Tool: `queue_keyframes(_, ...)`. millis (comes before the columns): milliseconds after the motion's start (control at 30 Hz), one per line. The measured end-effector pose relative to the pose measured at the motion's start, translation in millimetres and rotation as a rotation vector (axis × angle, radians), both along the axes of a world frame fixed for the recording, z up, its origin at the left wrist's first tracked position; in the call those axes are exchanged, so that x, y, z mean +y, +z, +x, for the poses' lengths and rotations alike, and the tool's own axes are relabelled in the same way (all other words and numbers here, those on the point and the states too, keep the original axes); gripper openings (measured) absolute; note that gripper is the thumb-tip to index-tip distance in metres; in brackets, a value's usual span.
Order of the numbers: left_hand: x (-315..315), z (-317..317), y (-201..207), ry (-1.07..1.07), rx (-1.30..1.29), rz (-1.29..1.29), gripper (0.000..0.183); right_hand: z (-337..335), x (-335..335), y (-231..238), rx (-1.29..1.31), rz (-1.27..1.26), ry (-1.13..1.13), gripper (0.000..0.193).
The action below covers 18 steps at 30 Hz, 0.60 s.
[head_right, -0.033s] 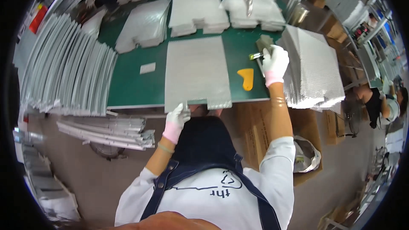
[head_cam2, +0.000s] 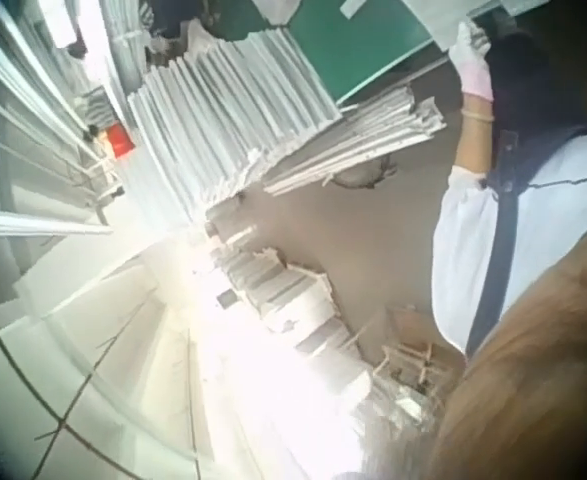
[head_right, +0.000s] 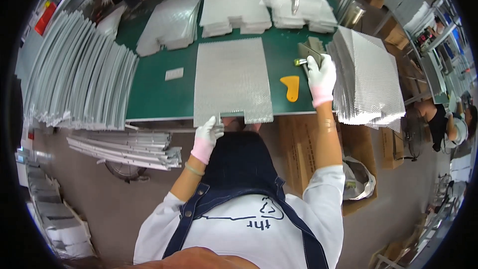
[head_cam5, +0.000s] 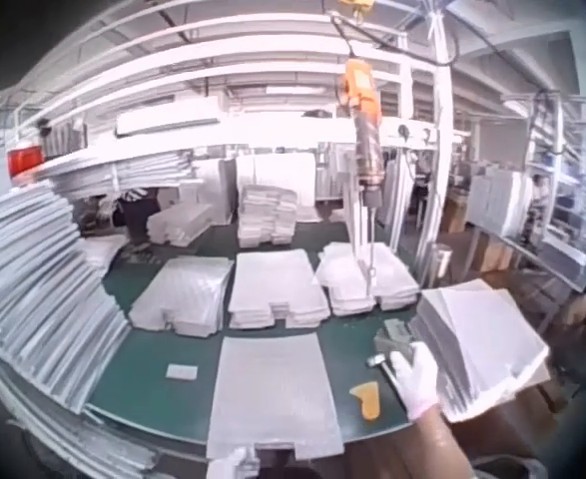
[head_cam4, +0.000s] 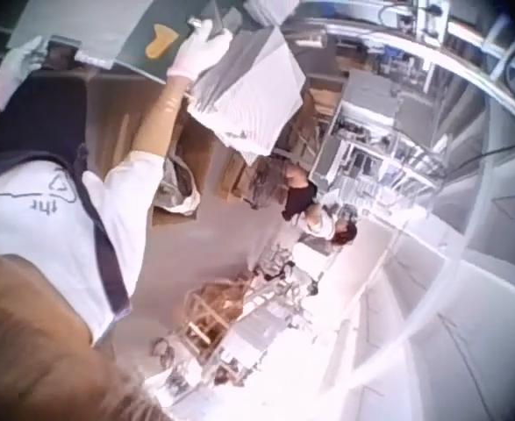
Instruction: Assembling mesh filters by attaching components and using tools like an electric screwdriver and hammer.
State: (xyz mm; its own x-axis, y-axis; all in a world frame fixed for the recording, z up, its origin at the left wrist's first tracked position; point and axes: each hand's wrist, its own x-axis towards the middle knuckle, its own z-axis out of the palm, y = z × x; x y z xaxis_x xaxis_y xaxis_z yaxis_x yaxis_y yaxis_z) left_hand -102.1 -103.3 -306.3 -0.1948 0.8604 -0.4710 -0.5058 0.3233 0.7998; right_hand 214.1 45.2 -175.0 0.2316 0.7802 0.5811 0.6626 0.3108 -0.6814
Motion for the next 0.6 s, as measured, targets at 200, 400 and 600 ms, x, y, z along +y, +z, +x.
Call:
queue_keyframes(200,-15.1,-2.9,1.0,-0.008,-0.044,-0.015,0.044,-102.0,-158.8,-24.4,0.617,-1.021,0.829,0.024)
queue_keyframes(400,-21.3,-12.0,1.8,-0.068,-0.064,-0.014,0.035,-130.8,-172.0,-131.7,1.103,-1.036,0.688,0.026)
queue_keyframes(600,-23.4,-5.2,1.9,-0.056,0.044,0.007,0.026,-142.8,-165.7,-136.0,1.135,-0.981,0.659,0.026)
